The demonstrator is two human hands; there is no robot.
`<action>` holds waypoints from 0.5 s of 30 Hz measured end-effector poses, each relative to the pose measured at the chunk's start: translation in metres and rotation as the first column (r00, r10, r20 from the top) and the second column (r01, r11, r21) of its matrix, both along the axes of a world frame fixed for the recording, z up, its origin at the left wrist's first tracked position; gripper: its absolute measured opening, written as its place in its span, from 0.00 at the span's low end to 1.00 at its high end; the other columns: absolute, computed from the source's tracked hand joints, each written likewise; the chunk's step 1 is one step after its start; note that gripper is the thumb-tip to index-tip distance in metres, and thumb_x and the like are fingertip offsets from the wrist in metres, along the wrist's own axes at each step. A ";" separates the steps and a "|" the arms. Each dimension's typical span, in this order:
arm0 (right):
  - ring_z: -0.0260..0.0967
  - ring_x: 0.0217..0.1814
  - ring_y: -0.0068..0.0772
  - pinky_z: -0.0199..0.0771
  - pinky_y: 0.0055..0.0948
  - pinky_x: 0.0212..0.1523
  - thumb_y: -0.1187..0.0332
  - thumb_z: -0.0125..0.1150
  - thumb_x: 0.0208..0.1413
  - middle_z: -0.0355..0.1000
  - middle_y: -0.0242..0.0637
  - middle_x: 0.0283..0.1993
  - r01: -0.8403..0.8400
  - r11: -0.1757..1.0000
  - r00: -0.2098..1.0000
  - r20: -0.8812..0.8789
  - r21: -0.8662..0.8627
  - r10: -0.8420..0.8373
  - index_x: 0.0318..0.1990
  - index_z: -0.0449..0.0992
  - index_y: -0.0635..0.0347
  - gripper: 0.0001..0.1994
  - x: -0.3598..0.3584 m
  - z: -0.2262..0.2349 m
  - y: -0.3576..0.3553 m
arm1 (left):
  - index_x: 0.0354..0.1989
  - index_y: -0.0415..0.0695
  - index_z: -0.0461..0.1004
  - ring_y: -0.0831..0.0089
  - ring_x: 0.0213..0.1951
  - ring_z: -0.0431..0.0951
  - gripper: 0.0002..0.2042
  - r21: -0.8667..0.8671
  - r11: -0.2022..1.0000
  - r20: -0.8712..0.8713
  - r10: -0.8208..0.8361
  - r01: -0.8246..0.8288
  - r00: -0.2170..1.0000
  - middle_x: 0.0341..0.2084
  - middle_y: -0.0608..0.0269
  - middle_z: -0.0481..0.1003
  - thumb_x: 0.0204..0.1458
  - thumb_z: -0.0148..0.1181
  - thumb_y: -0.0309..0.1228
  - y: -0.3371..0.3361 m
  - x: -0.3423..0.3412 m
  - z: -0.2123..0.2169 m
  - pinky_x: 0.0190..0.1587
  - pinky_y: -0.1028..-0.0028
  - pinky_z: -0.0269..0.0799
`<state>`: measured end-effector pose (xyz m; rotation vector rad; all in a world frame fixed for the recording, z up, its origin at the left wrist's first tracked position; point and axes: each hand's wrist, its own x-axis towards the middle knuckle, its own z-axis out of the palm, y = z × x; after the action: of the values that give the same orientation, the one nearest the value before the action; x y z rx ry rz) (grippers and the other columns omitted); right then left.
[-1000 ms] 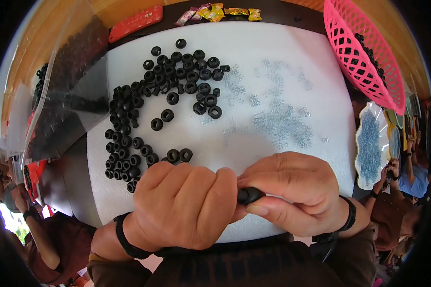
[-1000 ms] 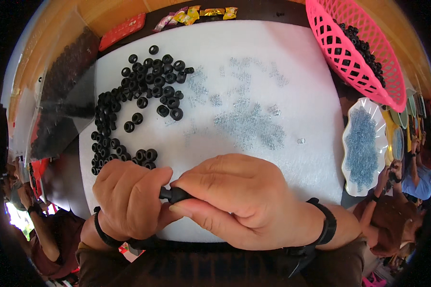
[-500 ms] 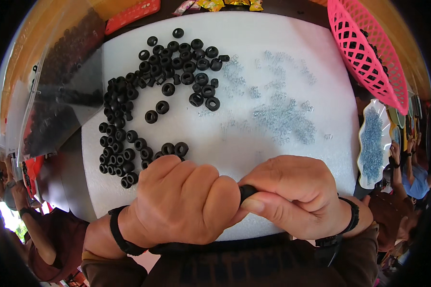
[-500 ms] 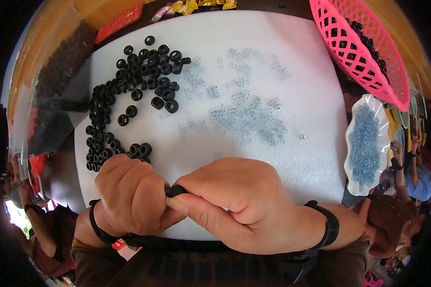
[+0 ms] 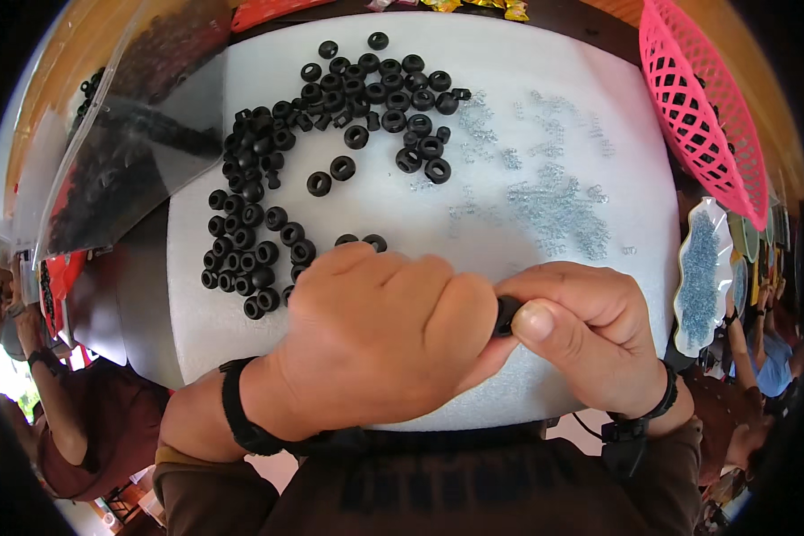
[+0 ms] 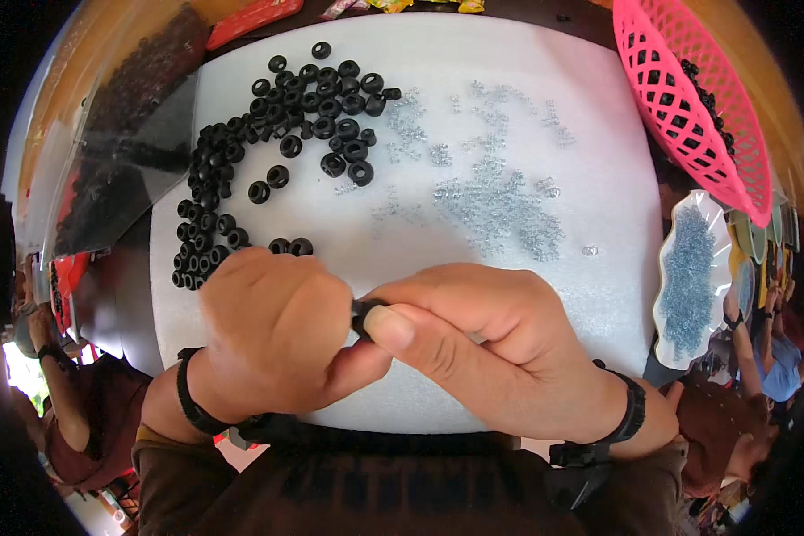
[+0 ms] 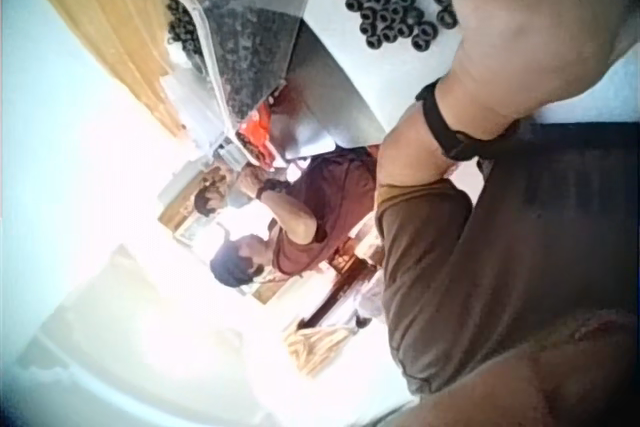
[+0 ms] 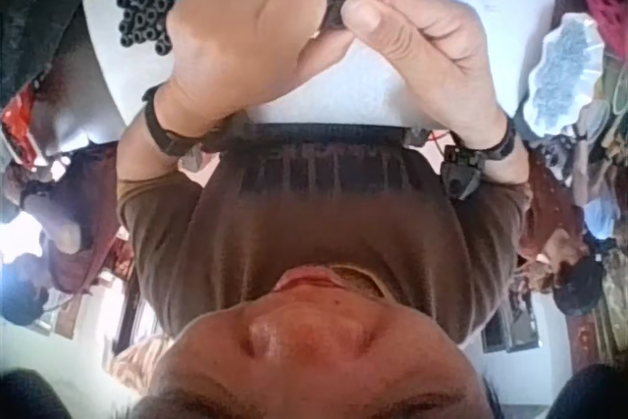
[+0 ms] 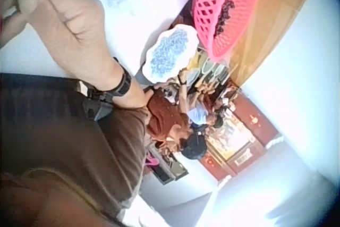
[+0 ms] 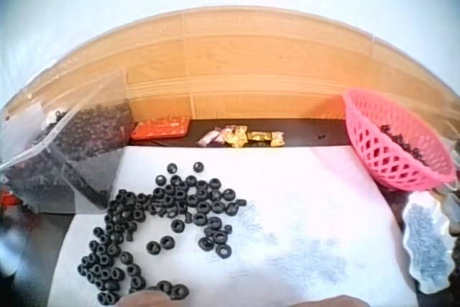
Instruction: Assembling small rubber components by inserting white plastic pieces into black rings.
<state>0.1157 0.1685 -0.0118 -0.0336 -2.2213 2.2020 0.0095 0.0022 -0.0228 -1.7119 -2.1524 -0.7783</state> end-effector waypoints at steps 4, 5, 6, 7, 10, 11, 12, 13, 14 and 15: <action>0.68 0.33 0.23 0.65 0.21 0.34 0.69 0.53 0.63 0.74 0.37 0.33 -0.055 0.994 0.995 0.078 -0.099 0.063 0.42 0.75 0.69 0.10 -0.003 0.006 0.003 | 0.17 0.44 0.60 0.66 0.11 0.59 0.15 0.026 0.999 0.083 -0.026 0.024 0.996 0.11 0.65 0.58 0.35 0.64 0.33 -0.003 -0.004 0.000 0.14 0.71 0.53; 0.67 0.32 0.23 0.65 0.21 0.34 0.69 0.53 0.63 0.73 0.36 0.32 -0.081 0.991 0.989 0.115 -0.104 0.093 0.42 0.76 0.69 0.11 -0.003 0.006 0.004 | 0.17 0.44 0.61 0.65 0.11 0.59 0.15 0.023 0.999 0.102 -0.030 0.028 0.994 0.11 0.64 0.58 0.35 0.64 0.34 -0.003 -0.005 0.000 0.15 0.70 0.53; 0.67 0.32 0.23 0.65 0.21 0.34 0.69 0.53 0.63 0.73 0.36 0.32 -0.077 0.992 0.989 0.115 -0.103 0.088 0.42 0.76 0.69 0.11 -0.003 0.006 0.005 | 0.17 0.44 0.61 0.65 0.11 0.59 0.15 0.019 0.999 0.119 -0.034 0.032 0.992 0.11 0.64 0.58 0.35 0.64 0.34 -0.002 -0.006 0.000 0.15 0.70 0.54; 0.66 0.32 0.22 0.65 0.21 0.34 0.69 0.52 0.63 0.73 0.35 0.31 -0.075 0.992 0.992 0.092 -0.101 0.085 0.41 0.76 0.69 0.11 -0.004 0.004 0.005 | 0.17 0.44 0.61 0.65 0.11 0.59 0.15 0.018 0.999 0.120 -0.038 0.036 0.992 0.11 0.64 0.58 0.35 0.64 0.34 -0.002 -0.007 -0.001 0.15 0.70 0.54; 0.65 0.31 0.19 0.64 0.20 0.34 0.69 0.52 0.64 0.72 0.33 0.30 -0.050 0.990 0.993 0.103 -0.129 0.064 0.41 0.76 0.68 0.11 0.000 0.005 0.003 | 0.18 0.44 0.61 0.64 0.11 0.60 0.15 0.007 0.999 0.166 -0.049 0.049 0.985 0.11 0.63 0.59 0.36 0.64 0.34 0.000 -0.006 -0.001 0.15 0.68 0.54; 0.64 0.32 0.17 0.64 0.19 0.33 0.68 0.52 0.64 0.72 0.33 0.30 -0.031 0.986 0.989 0.139 -0.161 0.054 0.41 0.77 0.68 0.11 0.001 0.006 0.003 | 0.18 0.44 0.61 0.63 0.11 0.60 0.15 0.000 0.998 0.179 -0.061 0.062 0.982 0.11 0.63 0.59 0.36 0.64 0.33 0.000 -0.005 -0.001 0.15 0.68 0.55; 0.64 0.32 0.17 0.64 0.19 0.33 0.68 0.52 0.64 0.72 0.33 0.30 -0.030 0.986 0.989 0.139 -0.164 0.054 0.41 0.77 0.68 0.11 0.001 0.005 0.003 | 0.18 0.44 0.61 0.63 0.11 0.60 0.15 -0.013 0.997 0.194 -0.067 0.071 0.979 0.11 0.63 0.59 0.37 0.64 0.33 0.000 -0.006 -0.001 0.15 0.68 0.55; 0.64 0.32 0.16 0.64 0.19 0.33 0.68 0.52 0.64 0.72 0.32 0.30 -0.026 0.984 0.985 0.161 -0.176 0.055 0.41 0.77 0.68 0.11 0.000 0.005 0.004 | 0.18 0.44 0.61 0.63 0.11 0.60 0.15 -0.016 0.997 0.194 -0.067 0.072 0.979 0.11 0.63 0.59 0.37 0.64 0.33 0.000 -0.006 -0.001 0.15 0.68 0.55; 0.63 0.32 0.14 0.64 0.18 0.34 0.68 0.52 0.64 0.73 0.32 0.30 -0.022 0.982 0.981 0.184 -0.187 0.057 0.41 0.77 0.67 0.11 0.000 0.006 0.005 | 0.18 0.44 0.62 0.63 0.11 0.61 0.14 -0.037 0.996 0.192 -0.069 0.078 0.979 0.11 0.63 0.59 0.37 0.64 0.33 0.000 -0.006 -0.001 0.15 0.68 0.55; 0.63 0.32 0.14 0.64 0.18 0.34 0.68 0.52 0.64 0.73 0.32 0.30 -0.020 0.982 0.981 0.183 -0.189 0.055 0.41 0.77 0.67 0.11 -0.001 0.007 0.004 | 0.18 0.44 0.62 0.62 0.11 0.61 0.14 -0.057 0.995 0.191 -0.072 0.084 0.979 0.11 0.63 0.59 0.38 0.64 0.33 0.000 -0.006 -0.001 0.15 0.68 0.55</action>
<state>0.1151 0.1727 -0.0050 -0.2119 -2.1074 2.5189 0.0035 0.0024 -0.0233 -1.8312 -2.2677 -0.9371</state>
